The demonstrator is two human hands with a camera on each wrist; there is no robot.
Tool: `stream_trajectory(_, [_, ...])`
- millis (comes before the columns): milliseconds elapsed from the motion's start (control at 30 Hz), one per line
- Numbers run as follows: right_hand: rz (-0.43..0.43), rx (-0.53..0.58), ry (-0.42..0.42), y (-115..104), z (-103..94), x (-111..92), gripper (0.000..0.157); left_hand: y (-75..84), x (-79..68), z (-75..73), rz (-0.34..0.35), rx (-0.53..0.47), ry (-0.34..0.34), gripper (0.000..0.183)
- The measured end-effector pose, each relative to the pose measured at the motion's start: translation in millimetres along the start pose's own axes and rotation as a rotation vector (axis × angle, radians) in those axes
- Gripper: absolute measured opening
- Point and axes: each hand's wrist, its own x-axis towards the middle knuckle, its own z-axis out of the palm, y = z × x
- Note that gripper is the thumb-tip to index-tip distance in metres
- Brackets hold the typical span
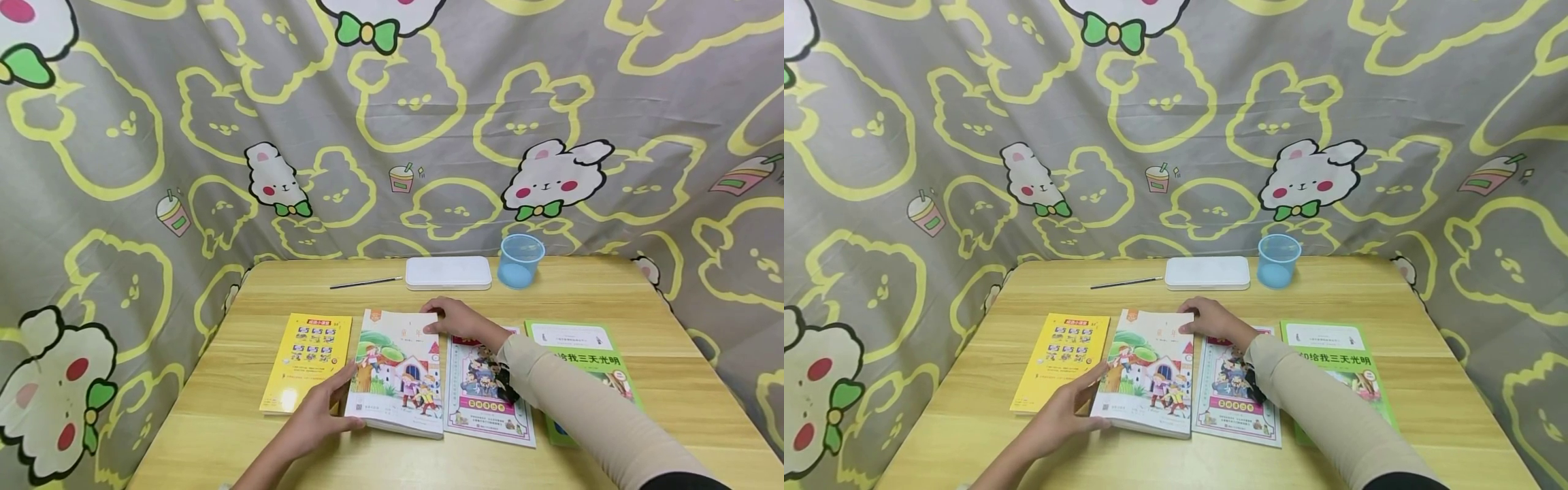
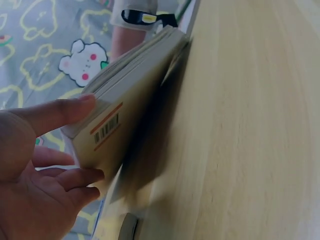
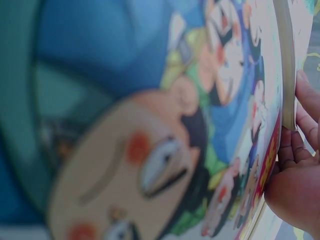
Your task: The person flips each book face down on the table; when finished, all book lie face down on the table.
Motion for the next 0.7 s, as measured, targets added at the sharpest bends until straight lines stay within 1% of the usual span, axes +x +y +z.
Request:
stream_trajectory(133, [0.001,-0.002,0.002,-0.1,0.4,-0.1,0.036,1.6,0.2,-1.3,-0.034,-0.153,0.009,0.106])
stream_trajectory(233, [-0.002,-0.005,0.005,0.4,0.9,0.1,0.036,2.2,0.0,-2.2,-0.055,-0.255,0.028,0.107])
stream_trajectory(367, [-0.001,-0.005,0.007,0.7,1.2,0.5,0.035,1.5,0.0,-0.8,-0.047,-0.399,0.057,0.103])
stream_trajectory(533, [0.009,-0.006,0.009,-0.5,0.9,0.8,0.035,0.8,-0.4,1.6,-0.026,-0.566,0.072,0.097])
stream_trajectory(700, [0.016,0.001,0.008,-2.8,0.4,-0.2,0.035,1.0,0.2,3.4,0.000,-0.658,0.082,0.092])
